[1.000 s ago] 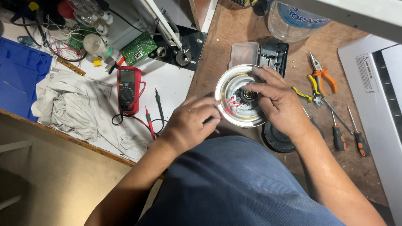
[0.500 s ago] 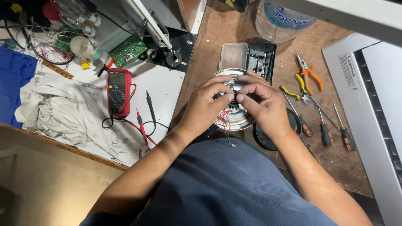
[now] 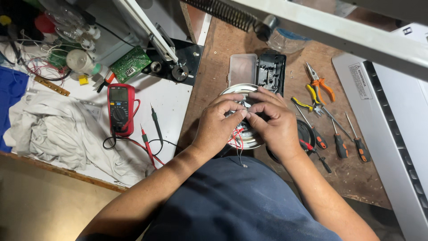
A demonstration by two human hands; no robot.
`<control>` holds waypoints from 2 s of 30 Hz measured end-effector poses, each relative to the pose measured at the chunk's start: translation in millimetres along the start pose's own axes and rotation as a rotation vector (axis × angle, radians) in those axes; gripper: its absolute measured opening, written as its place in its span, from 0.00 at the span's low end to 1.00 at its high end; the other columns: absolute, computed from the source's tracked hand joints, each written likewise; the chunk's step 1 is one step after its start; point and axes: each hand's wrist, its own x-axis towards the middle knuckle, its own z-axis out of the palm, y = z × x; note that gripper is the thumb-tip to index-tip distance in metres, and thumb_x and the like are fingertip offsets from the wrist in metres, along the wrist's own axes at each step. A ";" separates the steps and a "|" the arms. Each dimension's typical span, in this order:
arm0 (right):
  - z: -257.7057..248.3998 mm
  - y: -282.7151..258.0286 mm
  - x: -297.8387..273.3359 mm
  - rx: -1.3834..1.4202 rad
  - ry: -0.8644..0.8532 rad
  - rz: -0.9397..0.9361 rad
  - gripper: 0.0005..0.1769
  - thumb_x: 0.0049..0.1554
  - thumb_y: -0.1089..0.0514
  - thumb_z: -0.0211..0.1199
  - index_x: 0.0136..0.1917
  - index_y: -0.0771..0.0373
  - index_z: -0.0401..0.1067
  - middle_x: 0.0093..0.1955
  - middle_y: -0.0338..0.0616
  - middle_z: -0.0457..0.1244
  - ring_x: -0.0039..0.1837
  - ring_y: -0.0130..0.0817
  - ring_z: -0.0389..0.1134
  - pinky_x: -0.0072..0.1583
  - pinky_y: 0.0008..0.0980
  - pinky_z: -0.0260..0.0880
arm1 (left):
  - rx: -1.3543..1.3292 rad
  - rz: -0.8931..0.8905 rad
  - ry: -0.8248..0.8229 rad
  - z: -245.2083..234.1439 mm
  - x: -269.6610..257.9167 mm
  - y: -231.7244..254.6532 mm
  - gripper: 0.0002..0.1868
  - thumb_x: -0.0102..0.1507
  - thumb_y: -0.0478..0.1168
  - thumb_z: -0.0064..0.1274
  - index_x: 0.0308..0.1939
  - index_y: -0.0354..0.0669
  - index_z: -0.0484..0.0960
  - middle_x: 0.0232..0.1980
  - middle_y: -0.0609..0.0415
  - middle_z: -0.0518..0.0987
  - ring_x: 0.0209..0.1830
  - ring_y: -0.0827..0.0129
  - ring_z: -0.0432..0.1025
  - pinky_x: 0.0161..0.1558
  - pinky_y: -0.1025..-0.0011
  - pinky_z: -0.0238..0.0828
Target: The person uses a multimeter to test electrical continuity on a circular metal component with wires. They then use a screwdriver to adjust or tighten small screws on the component's central hub.
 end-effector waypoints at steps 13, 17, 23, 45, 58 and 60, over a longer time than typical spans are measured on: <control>12.7 -3.0 -14.2 -0.249 0.163 -0.080 0.04 0.64 0.60 0.81 0.53 0.56 0.88 0.63 0.49 0.80 0.75 0.56 0.79 0.88 0.66 0.55 | 0.056 0.012 0.007 5.4 3.1 -3.9 0.05 0.67 0.40 0.71 0.45 0.50 0.98 0.64 0.49 0.93 0.67 0.46 0.85 0.73 0.53 0.78; 16.3 5.8 -18.5 -0.154 0.181 0.014 0.05 0.62 0.61 0.82 0.51 0.57 0.87 0.64 0.50 0.79 0.78 0.57 0.77 0.87 0.66 0.57 | 0.085 0.049 -0.029 3.8 1.3 -9.2 0.05 0.69 0.39 0.69 0.47 0.48 0.98 0.64 0.49 0.93 0.69 0.47 0.85 0.77 0.53 0.72; -7.2 -17.6 -49.1 -0.175 0.182 0.271 0.05 0.59 0.60 0.84 0.49 0.56 0.89 0.62 0.51 0.76 0.75 0.57 0.76 0.81 0.62 0.67 | 0.074 0.039 -0.154 -7.8 -4.0 -9.5 0.11 0.70 0.36 0.65 0.53 0.49 0.98 0.71 0.49 0.91 0.77 0.47 0.81 0.83 0.49 0.65; 6.2 -61.1 -41.3 -0.168 0.158 0.519 0.02 0.55 0.59 0.83 0.41 0.53 0.91 0.33 0.39 0.75 0.43 0.38 0.80 0.51 0.38 0.79 | 0.083 0.040 -0.329 -12.5 -5.3 -26.4 0.06 0.71 0.48 0.69 0.50 0.61 0.97 0.83 0.52 0.83 0.91 0.41 0.68 0.88 0.37 0.50; 7.4 -43.6 -43.5 -0.495 0.202 -0.101 0.12 0.56 0.60 0.87 0.54 0.52 0.93 0.45 0.42 0.79 0.50 0.48 0.81 0.56 0.45 0.83 | 0.049 -0.060 -0.372 -17.0 1.6 -9.2 0.10 0.73 0.48 0.65 0.47 0.50 0.96 0.80 0.49 0.86 0.90 0.42 0.69 0.89 0.39 0.48; 10.1 -41.0 -40.1 -0.523 0.216 -0.235 0.08 0.58 0.59 0.85 0.52 0.54 0.92 0.44 0.41 0.78 0.46 0.47 0.79 0.53 0.45 0.82 | 0.037 -0.055 -0.341 -14.8 2.2 -12.4 0.10 0.72 0.46 0.66 0.47 0.47 0.97 0.79 0.47 0.86 0.89 0.43 0.70 0.89 0.46 0.54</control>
